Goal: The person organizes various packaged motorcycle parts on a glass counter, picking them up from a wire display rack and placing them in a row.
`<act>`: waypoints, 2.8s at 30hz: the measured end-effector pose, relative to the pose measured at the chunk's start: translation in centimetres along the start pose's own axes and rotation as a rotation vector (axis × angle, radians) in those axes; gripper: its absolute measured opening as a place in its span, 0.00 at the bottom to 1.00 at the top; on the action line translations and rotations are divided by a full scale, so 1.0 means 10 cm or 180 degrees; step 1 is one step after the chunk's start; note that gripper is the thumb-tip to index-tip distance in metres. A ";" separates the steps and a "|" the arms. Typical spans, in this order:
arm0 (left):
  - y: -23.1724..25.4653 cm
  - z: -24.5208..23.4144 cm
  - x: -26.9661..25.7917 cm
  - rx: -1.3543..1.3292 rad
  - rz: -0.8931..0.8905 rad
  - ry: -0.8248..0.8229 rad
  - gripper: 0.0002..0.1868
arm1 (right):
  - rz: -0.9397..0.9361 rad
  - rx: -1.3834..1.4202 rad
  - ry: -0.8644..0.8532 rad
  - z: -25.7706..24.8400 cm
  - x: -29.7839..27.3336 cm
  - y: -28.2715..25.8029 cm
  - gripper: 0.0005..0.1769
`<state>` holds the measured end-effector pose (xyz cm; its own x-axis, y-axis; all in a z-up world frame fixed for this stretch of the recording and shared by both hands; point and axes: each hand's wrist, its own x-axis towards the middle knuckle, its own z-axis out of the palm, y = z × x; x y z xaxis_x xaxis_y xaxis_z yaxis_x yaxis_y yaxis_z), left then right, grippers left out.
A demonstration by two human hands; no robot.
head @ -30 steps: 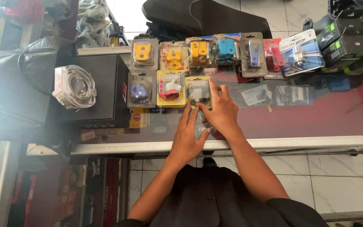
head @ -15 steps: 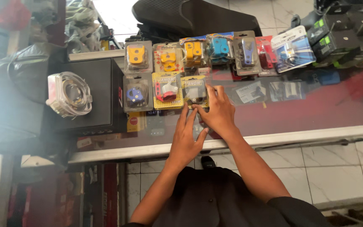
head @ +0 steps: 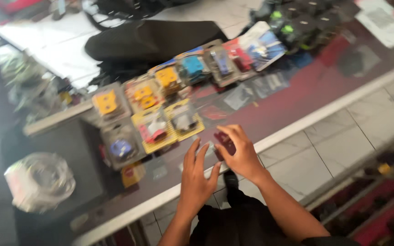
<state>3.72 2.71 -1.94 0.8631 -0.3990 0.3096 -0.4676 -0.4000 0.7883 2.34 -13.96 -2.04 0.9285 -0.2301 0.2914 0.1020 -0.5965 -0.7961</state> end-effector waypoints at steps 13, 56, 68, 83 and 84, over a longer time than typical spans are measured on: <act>0.53 0.60 0.13 -0.0273 0.0456 -0.0654 0.20 | 0.0342 -0.0028 0.0809 -0.99 -0.64 0.19 0.20; 3.40 4.97 -0.30 -0.1150 0.3176 -0.3367 0.31 | 0.2522 -0.1217 0.3633 -4.23 -3.26 1.60 0.27; 3.79 6.28 0.33 -0.1245 0.3334 -0.3356 0.33 | 0.2874 -0.1888 0.3633 -5.12 -2.82 2.48 0.35; 4.11 7.47 1.30 -0.1125 0.2999 -0.3566 0.32 | 0.3043 -0.1946 0.3560 -6.03 -2.07 3.48 0.32; 4.14 7.54 1.31 -0.1143 0.2998 -0.3598 0.32 | 0.3052 -0.1908 0.3573 -6.07 -2.08 3.53 0.32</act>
<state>-18.68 -81.25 -5.33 -0.3896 -0.8588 0.3328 -0.5353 0.5052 0.6770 -35.04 -76.89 -3.99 -0.1869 -0.9449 0.2688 -0.7403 -0.0443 -0.6708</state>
